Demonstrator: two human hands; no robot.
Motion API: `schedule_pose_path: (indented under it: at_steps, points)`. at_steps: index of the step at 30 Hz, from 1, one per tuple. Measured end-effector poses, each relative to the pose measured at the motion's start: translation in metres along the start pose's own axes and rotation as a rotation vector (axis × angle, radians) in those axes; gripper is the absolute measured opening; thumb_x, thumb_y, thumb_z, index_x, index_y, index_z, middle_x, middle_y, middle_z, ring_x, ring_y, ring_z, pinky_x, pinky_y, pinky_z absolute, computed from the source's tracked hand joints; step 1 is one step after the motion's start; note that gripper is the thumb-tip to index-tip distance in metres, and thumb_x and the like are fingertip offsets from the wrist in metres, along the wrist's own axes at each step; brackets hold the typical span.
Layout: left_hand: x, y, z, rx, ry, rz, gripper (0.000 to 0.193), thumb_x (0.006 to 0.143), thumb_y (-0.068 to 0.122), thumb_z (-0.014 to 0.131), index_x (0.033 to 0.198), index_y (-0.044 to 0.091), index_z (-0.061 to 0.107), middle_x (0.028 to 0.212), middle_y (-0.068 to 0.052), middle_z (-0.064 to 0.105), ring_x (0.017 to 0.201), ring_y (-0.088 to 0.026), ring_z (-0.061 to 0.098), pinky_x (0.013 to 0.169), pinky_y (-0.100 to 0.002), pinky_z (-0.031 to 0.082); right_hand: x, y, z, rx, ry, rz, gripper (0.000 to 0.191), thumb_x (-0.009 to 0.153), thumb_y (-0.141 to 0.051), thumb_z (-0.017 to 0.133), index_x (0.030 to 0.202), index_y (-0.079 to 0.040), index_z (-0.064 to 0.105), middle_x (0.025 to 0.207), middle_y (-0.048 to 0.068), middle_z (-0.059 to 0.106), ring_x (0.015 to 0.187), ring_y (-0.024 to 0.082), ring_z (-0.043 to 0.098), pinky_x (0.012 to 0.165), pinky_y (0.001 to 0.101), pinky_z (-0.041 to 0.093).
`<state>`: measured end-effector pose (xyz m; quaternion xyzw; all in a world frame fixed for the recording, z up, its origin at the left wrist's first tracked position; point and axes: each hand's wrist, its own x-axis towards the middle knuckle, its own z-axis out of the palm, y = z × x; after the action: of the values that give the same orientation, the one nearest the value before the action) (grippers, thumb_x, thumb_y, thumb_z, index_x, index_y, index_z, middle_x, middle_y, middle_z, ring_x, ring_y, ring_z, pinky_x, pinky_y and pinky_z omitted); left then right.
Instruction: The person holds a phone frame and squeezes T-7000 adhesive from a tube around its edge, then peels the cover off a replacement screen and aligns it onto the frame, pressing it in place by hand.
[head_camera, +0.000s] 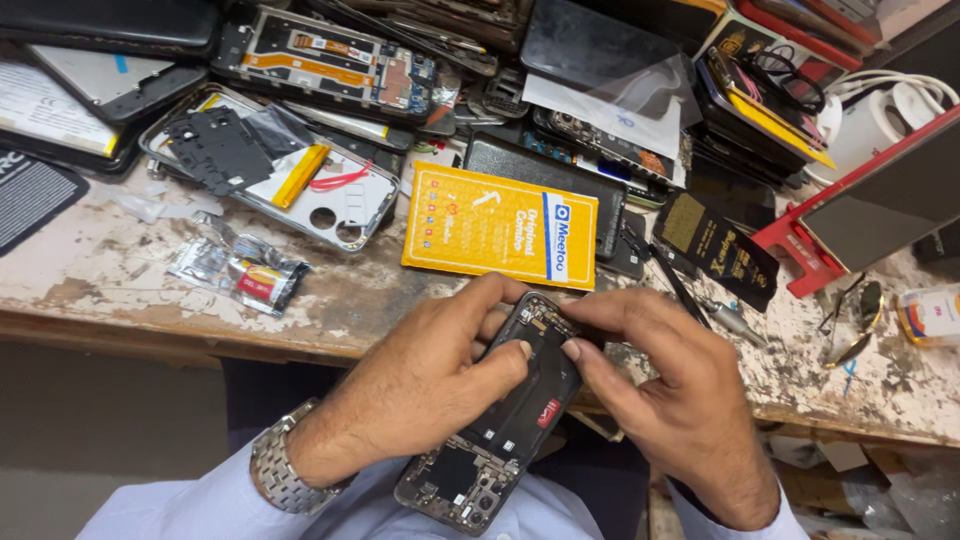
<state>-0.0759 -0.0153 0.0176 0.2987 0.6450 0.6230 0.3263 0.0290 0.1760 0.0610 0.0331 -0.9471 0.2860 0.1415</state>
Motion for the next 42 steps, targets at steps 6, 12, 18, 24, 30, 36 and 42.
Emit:
schedule_pose_path:
  at_steps: [6,12,18,24,30,36,42]
  points:
    - [0.005,-0.004,0.002,-0.017,-0.013,-0.068,0.040,0.086,0.013,0.061,0.125,0.002,0.055,0.086,-0.009,0.079,0.068,-0.013,0.076,0.057,-0.027,0.061,-0.004,0.003,0.000,-0.074,0.044,-0.067,0.029,0.083,-0.005,0.081,0.111,-0.003,0.072,0.105,0.009,0.075,0.096,0.020,0.077,0.082,0.0302,0.062]
    - [0.008,-0.002,0.004,-0.054,-0.022,-0.070,0.041,0.088,0.012,0.062,0.126,0.001,0.054,0.088,-0.008,0.079,0.070,-0.012,0.077,0.058,-0.026,0.062,-0.008,0.008,0.005,-0.193,0.123,-0.176,0.026,0.084,-0.004,0.081,0.108,-0.004,0.072,0.103,0.009,0.073,0.092,0.022,0.075,0.077,0.0306,0.061]
    - [0.007,-0.001,0.004,0.025,-0.022,-0.048,0.038,0.088,0.015,0.062,0.124,0.003,0.057,0.089,-0.008,0.080,0.074,-0.015,0.080,0.064,-0.029,0.063,-0.002,0.007,0.000,-0.131,0.027,-0.172,0.025,0.081,-0.002,0.079,0.104,-0.005,0.068,0.105,0.009,0.071,0.094,0.023,0.074,0.078,0.0322,0.061]
    - [0.004,0.003,0.003,0.091,-0.035,-0.073,0.040,0.086,0.019,0.060,0.124,0.006,0.059,0.084,-0.009,0.080,0.073,-0.019,0.081,0.065,-0.033,0.063,0.007,0.005,-0.009,-0.180,-0.114,-0.189,0.023,0.083,-0.006,0.077,0.103,-0.006,0.069,0.102,0.009,0.070,0.090,0.023,0.073,0.073,0.0340,0.060]
    - [0.001,0.000,0.004,0.236,0.006,0.076,0.037,0.086,0.021,0.061,0.118,0.003,0.058,0.086,-0.016,0.075,0.082,-0.031,0.076,0.070,-0.043,0.058,0.015,0.002,-0.005,-0.109,-0.184,-0.153,0.021,0.084,-0.005,0.076,0.103,-0.005,0.067,0.099,0.008,0.069,0.090,0.023,0.073,0.075,0.0341,0.060]
    - [0.000,-0.005,0.004,0.345,0.038,0.147,0.037,0.087,0.022,0.062,0.117,0.001,0.057,0.087,-0.021,0.071,0.086,-0.039,0.072,0.073,-0.050,0.054,0.023,0.004,-0.008,-0.111,-0.250,-0.129,0.020,0.083,-0.005,0.075,0.100,-0.004,0.066,0.094,0.008,0.069,0.086,0.025,0.073,0.074,0.0346,0.060]
    - [0.001,-0.006,0.003,0.335,0.017,0.116,0.036,0.086,0.024,0.062,0.114,0.002,0.057,0.084,-0.020,0.071,0.084,-0.038,0.072,0.073,-0.050,0.054,0.025,0.002,-0.007,-0.135,-0.243,-0.175,0.019,0.083,-0.005,0.076,0.099,-0.005,0.067,0.096,0.009,0.069,0.085,0.027,0.073,0.072,0.0356,0.060]
